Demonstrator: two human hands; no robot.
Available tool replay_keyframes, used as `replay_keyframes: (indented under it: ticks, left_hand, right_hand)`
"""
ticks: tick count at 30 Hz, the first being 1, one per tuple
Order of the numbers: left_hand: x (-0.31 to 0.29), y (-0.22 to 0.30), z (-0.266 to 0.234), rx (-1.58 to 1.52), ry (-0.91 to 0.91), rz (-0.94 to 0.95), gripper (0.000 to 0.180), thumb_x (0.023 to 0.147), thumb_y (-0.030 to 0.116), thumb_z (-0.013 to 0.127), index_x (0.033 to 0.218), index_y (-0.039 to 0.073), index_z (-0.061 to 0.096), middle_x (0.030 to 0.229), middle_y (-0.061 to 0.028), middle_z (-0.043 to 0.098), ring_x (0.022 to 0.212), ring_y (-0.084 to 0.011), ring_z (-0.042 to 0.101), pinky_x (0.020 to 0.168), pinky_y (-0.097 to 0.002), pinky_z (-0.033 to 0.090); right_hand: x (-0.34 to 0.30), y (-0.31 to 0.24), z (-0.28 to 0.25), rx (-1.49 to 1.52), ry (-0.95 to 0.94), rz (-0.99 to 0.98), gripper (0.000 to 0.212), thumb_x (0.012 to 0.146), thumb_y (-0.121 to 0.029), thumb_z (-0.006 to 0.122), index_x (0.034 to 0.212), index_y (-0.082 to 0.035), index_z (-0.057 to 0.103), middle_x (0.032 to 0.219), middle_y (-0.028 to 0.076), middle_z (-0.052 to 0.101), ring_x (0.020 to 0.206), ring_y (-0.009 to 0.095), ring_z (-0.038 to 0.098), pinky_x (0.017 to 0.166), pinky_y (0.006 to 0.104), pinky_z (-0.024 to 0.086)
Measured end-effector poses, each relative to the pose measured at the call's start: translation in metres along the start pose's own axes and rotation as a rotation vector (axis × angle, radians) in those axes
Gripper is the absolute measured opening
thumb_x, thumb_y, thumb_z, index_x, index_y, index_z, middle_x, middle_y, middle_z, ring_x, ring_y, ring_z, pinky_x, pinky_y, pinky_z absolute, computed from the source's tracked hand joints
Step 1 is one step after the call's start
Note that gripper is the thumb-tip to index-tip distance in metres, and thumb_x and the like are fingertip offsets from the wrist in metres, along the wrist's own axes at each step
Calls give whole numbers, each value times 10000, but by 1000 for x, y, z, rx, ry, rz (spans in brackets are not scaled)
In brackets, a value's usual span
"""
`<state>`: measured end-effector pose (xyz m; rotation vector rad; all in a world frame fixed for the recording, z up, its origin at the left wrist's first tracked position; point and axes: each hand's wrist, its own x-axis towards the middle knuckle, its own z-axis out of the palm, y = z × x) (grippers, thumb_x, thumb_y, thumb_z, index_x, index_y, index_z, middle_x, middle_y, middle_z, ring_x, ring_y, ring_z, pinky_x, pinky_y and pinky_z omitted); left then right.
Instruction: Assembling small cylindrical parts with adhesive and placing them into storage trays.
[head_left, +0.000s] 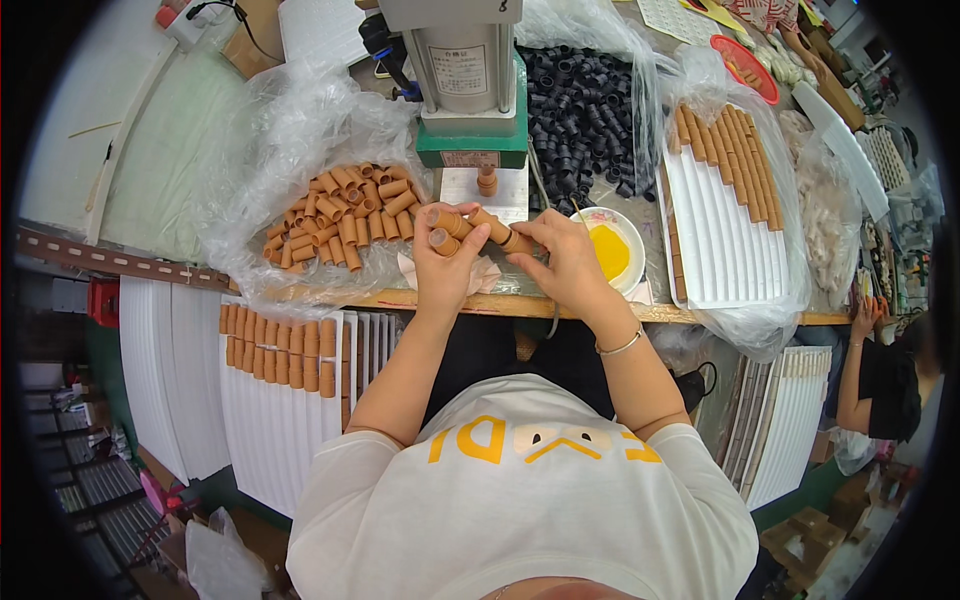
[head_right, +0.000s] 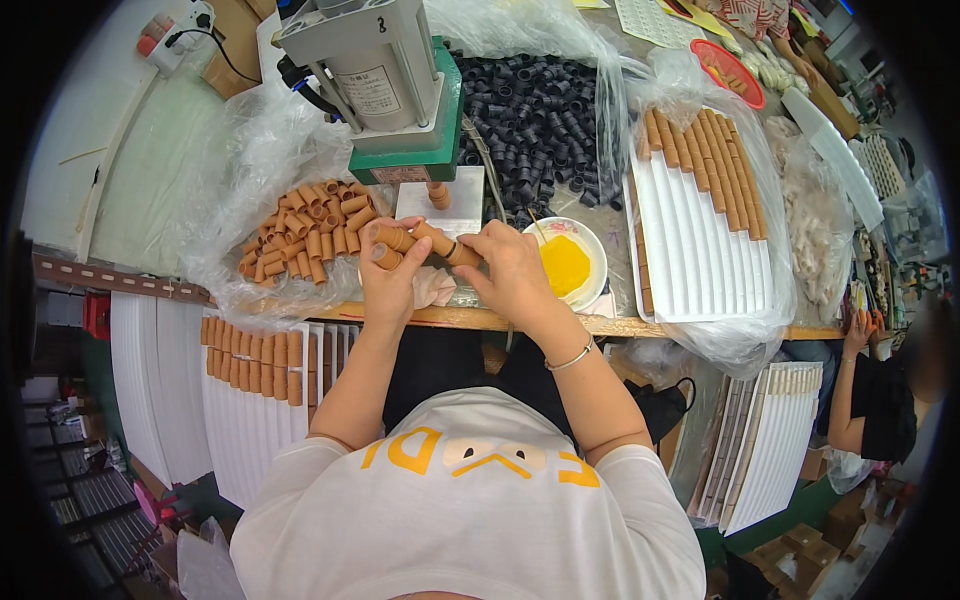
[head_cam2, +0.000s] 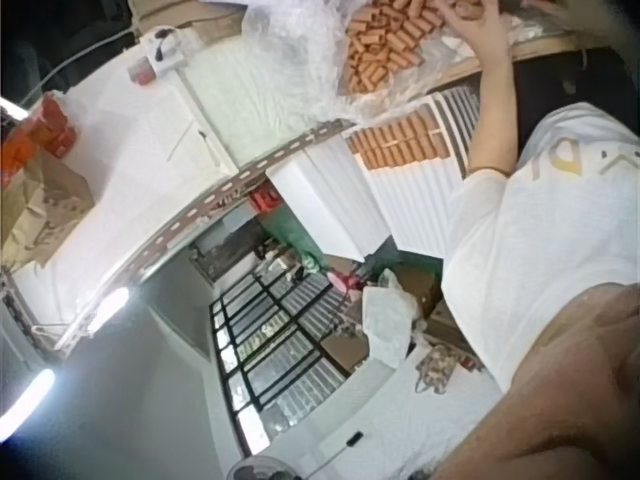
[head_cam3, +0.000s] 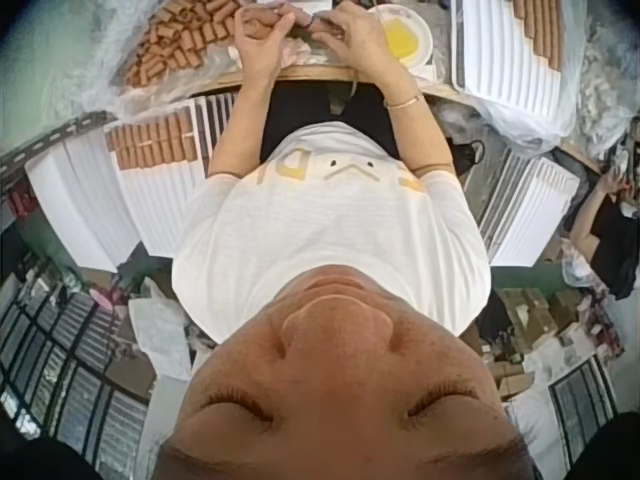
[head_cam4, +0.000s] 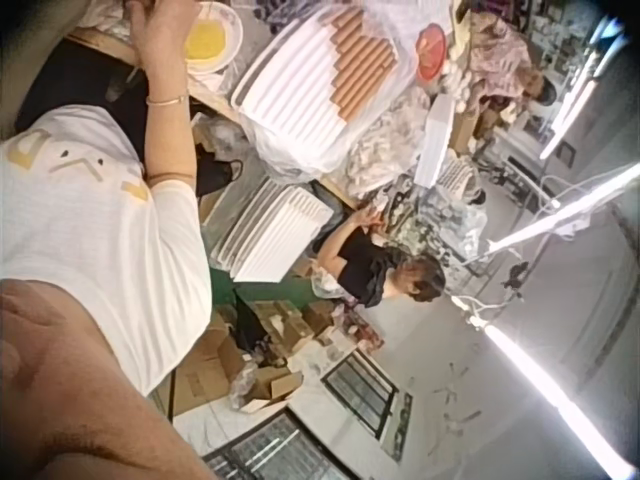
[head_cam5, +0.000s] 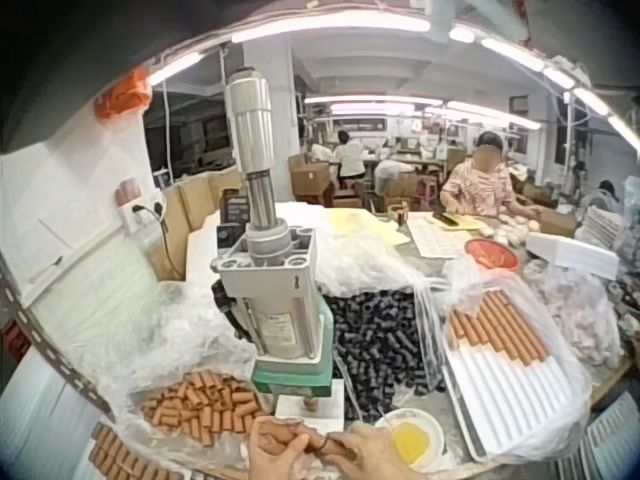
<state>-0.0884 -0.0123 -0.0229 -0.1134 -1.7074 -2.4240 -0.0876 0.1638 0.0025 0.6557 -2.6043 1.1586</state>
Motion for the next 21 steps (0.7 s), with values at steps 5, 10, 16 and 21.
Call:
replay_keyframes:
  ticks: [5,10,16,21]
  left_hand:
    - [0,-7,8,124,-3,70,358,817,-26,713,1050,50,452,1118,-109,613,1022,-149,574,898,-278,472]
    - [17,-5,-2,261,-48,161,358,806,6,728,1070,37,488,1065,-110,643,965,-163,616,851,-297,496]
    - [80,-10,-19,1008,-194,-13,391,779,181,773,1043,-35,581,1073,-111,661,914,-223,638,795,-339,497]
    - [90,-16,-58,669,-108,56,555,797,107,740,1276,99,460,1138,-93,615,982,-251,612,888,-341,472]
  right_hand:
    - [7,-1,0,190,-73,184,311,729,-103,778,995,4,657,829,93,605,704,201,577,630,301,466]
    - [17,4,2,53,-85,186,301,723,-153,779,958,-16,652,817,94,665,680,172,606,612,298,488]
    - [62,21,25,28,118,299,290,686,-198,764,904,-66,627,731,73,694,639,249,668,696,381,497]
    - [76,28,50,-164,117,209,273,706,-244,752,924,-119,643,764,42,677,857,241,651,725,396,413]
